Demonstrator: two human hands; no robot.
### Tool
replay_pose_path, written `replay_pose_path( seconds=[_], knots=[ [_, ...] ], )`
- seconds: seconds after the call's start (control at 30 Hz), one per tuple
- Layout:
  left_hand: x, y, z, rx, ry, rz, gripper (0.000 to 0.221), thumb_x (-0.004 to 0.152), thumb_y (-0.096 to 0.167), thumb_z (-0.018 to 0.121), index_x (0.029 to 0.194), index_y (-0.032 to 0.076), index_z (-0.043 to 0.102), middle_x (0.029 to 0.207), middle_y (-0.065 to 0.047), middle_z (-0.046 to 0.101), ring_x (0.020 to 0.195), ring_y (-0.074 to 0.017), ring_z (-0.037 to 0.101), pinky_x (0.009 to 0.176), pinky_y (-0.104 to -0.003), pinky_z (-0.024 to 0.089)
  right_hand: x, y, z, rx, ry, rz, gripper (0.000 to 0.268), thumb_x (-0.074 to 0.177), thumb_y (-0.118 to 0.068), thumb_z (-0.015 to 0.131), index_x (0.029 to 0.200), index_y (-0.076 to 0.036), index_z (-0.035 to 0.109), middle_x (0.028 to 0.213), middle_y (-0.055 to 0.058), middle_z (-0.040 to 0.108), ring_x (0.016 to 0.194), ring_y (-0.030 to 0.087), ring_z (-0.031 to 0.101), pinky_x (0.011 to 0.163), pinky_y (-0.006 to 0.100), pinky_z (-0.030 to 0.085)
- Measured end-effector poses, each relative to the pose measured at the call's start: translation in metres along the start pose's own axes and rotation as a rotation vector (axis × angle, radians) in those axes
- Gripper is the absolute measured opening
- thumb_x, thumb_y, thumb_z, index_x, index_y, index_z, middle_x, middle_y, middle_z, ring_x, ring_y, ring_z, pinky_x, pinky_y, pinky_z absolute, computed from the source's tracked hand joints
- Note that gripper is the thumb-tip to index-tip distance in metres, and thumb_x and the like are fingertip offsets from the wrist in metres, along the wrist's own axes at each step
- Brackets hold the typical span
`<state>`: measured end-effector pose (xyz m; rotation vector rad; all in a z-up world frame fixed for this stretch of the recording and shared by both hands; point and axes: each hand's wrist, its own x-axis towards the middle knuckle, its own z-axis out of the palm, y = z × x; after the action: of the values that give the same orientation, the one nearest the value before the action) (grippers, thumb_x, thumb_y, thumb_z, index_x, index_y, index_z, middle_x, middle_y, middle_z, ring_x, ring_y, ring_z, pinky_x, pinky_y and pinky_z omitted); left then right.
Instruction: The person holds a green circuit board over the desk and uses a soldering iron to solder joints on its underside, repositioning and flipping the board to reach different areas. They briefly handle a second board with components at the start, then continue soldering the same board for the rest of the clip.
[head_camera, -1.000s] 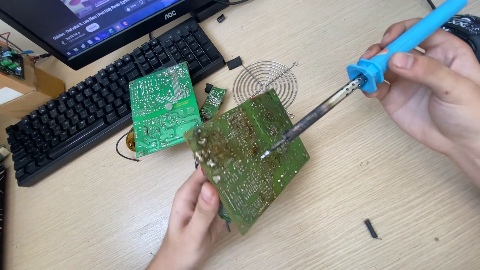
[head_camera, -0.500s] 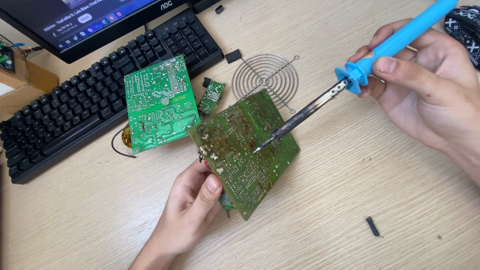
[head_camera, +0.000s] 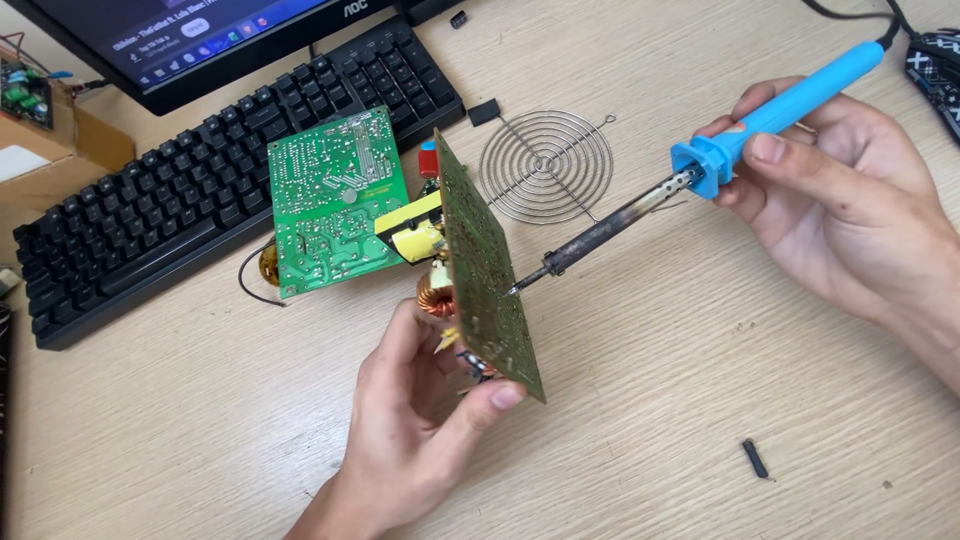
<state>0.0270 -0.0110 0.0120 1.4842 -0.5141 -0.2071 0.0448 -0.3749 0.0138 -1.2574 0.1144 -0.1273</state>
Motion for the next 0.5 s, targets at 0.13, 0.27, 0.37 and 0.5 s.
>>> replay_pose_path(
  seconds=[0.13,0.27,0.37,0.5],
  knots=[
    [0.0001,0.0025,-0.0011,0.143,0.008,0.032,0.059,0.098,0.024,0.086,0.143,-0.004,0.059,0.130,-0.010,0.070,0.122,-0.0175,0.071,0.115,-0.034,0.066,-0.0006,0.0012,0.0022,0.023,-0.003,0.011,0.028,0.110,-0.015,0.075,0.137,-0.013,0.070,0.132,0.012,0.084,0.120,0.021,0.082,0.091,0.026,0.064],
    [0.0008,0.0048,0.0007,0.117,0.024,-0.008,0.045,0.099,0.023,0.087,0.129,0.002,0.061,0.118,-0.006,0.073,0.107,-0.0134,0.071,0.101,-0.030,0.067,-0.0006,0.0026,0.0016,0.036,-0.012,0.012,0.026,0.111,-0.014,0.074,0.136,-0.013,0.071,0.133,0.011,0.084,0.119,0.019,0.082,0.091,0.024,0.065],
    [0.0007,0.0041,0.0032,-0.023,0.047,-0.039,0.042,0.100,0.015,0.086,0.130,0.002,0.062,0.117,-0.006,0.070,0.105,-0.0139,0.068,0.098,-0.030,0.063,-0.0006,0.0032,0.0022,0.026,0.002,0.019,0.025,0.110,-0.015,0.075,0.135,-0.013,0.071,0.133,0.009,0.083,0.119,0.019,0.081,0.094,0.025,0.065],
    [-0.0014,0.0007,0.0046,-0.156,0.102,-0.054,0.044,0.100,0.008,0.086,0.135,0.002,0.062,0.111,-0.002,0.060,0.101,-0.0123,0.054,0.093,-0.029,0.057,0.0013,0.0068,0.0007,0.003,0.036,0.037,0.026,0.112,-0.016,0.073,0.138,-0.015,0.070,0.136,0.009,0.084,0.120,0.016,0.081,0.089,0.020,0.065]
  ],
)
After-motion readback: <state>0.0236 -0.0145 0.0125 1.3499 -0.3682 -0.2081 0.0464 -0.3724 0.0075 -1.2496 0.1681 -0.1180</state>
